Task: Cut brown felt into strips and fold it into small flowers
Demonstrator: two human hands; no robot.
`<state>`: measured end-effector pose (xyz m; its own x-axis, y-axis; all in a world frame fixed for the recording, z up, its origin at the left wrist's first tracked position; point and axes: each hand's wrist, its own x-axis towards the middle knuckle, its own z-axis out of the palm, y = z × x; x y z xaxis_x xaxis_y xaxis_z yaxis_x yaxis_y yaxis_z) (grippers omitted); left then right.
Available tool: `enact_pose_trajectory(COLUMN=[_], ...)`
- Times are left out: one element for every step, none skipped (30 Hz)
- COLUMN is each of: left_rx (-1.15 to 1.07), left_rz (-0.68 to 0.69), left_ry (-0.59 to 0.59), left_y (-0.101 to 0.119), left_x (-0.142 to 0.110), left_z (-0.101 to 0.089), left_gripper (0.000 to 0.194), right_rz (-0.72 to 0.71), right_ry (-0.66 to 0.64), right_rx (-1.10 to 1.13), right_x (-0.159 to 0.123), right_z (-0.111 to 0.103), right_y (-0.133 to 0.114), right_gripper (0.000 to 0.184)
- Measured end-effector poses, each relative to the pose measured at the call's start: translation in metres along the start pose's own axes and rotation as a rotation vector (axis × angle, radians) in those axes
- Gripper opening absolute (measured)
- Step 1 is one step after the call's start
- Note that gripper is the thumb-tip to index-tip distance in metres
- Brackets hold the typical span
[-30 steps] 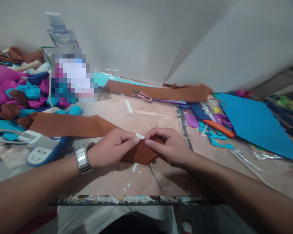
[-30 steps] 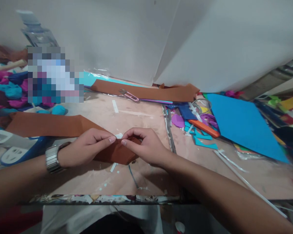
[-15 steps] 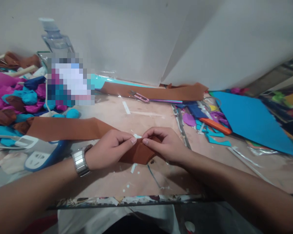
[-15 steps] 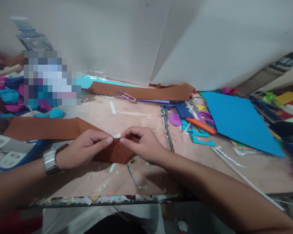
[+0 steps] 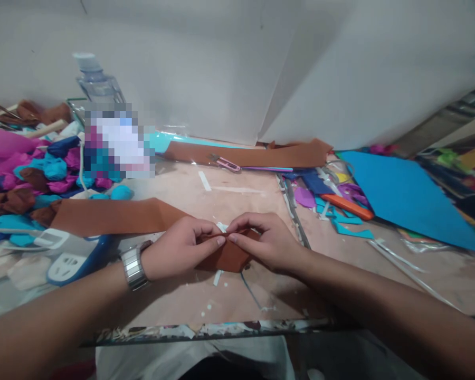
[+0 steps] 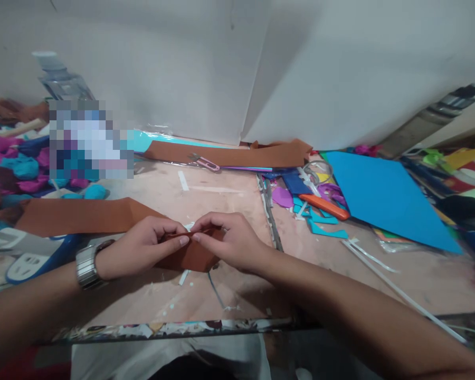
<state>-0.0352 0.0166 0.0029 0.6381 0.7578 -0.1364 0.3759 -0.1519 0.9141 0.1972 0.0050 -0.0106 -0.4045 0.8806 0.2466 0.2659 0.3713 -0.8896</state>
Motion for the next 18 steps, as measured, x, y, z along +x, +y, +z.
enact_pose_trajectory(left_rx=[-0.011, -0.021, -0.032, -0.047, -0.064, -0.085, -0.107, -0.129, -0.151, -0.172, -0.197, -0.223, -0.249, -0.274, -0.293, -0.309, -0.323, -0.335], left_rz=[-0.004, -0.008, -0.01, -0.014, -0.021, -0.031, -0.043, -0.055, -0.065, -0.071, -0.076, -0.079, -0.076, -0.069, -0.061, -0.056, -0.056, -0.063], left_ry=[-0.002, -0.003, -0.005, -0.009, -0.013, -0.016, -0.018, -0.018, -0.017, -0.017, -0.015, -0.013, -0.011, -0.008, -0.007, -0.005, -0.004, -0.005], left_y=[0.0, 0.0, 0.0001, 0.0001, 0.0002, 0.0002, 0.0001, 0.0, -0.0002, -0.0005, -0.001, -0.0016, -0.0024, -0.0032, -0.004, -0.0047, -0.0051, -0.005], left_x=[-0.0001, -0.0001, -0.0001, 0.0001, 0.0004, 0.0007, 0.001, 0.0013, 0.0016, 0.0019, 0.0022, 0.0026, 0.003, 0.0035, 0.004, 0.0044, 0.0046, 0.0047], left_z=[-0.0004, -0.0008, -0.001, -0.0011, -0.0012, -0.0011, -0.001, -0.0009, -0.0008, -0.0006, -0.0005, -0.0005, -0.0004, -0.0004, -0.0005, -0.0007, -0.001, -0.0014], left_gripper=[0.031, 0.031, 0.031, 0.031, 0.03, 0.029, 0.028, 0.026, 0.024, 0.023, 0.021, 0.02, 0.02, 0.019, 0.018, 0.017, 0.016, 0.015], right_rz=[-0.001, -0.001, -0.001, -0.001, -0.002, -0.004, -0.008, -0.013, -0.019, -0.025, -0.032, -0.041, -0.051, -0.063, -0.074, -0.085, -0.093, -0.101], right_ry=[0.003, 0.006, 0.009, 0.011, 0.013, 0.015, 0.016, 0.015, 0.013, 0.009, 0.006, 0.005, 0.005, 0.007, 0.009, 0.009, 0.009, 0.007], right_rx=[-0.004, -0.008, -0.01, -0.013, -0.016, -0.021, -0.027, -0.035, -0.045, -0.056, -0.066, -0.074, -0.08, -0.085, -0.088, -0.091, -0.096, -0.102], right_x=[0.0001, 0.0002, 0.0003, 0.0003, 0.0003, 0.0003, 0.0003, 0.0002, 0.0002, 0.0002, 0.0001, 0.0001, 0.0, -0.0001, -0.0002, -0.0003, -0.0004, -0.0006], right_z=[-0.0002, -0.0004, -0.0004, -0.0004, -0.0004, -0.0003, -0.0003, -0.0004, -0.0006, -0.0009, -0.0012, -0.0016, -0.0019, -0.0022, -0.0024, -0.0026, -0.0028, -0.003], right_y=[-0.0003, -0.0006, -0.0009, -0.0011, -0.0012, -0.0013, -0.0014, -0.0015, -0.0017, -0.0021, -0.0024, -0.0028, -0.0033, -0.0036, -0.0039, -0.004, -0.0041, -0.0039], right_gripper=[0.006, 0.006, 0.006, 0.006, 0.006, 0.006, 0.006, 0.006, 0.006, 0.006, 0.006, 0.006, 0.006, 0.006, 0.006, 0.007, 0.007, 0.007])
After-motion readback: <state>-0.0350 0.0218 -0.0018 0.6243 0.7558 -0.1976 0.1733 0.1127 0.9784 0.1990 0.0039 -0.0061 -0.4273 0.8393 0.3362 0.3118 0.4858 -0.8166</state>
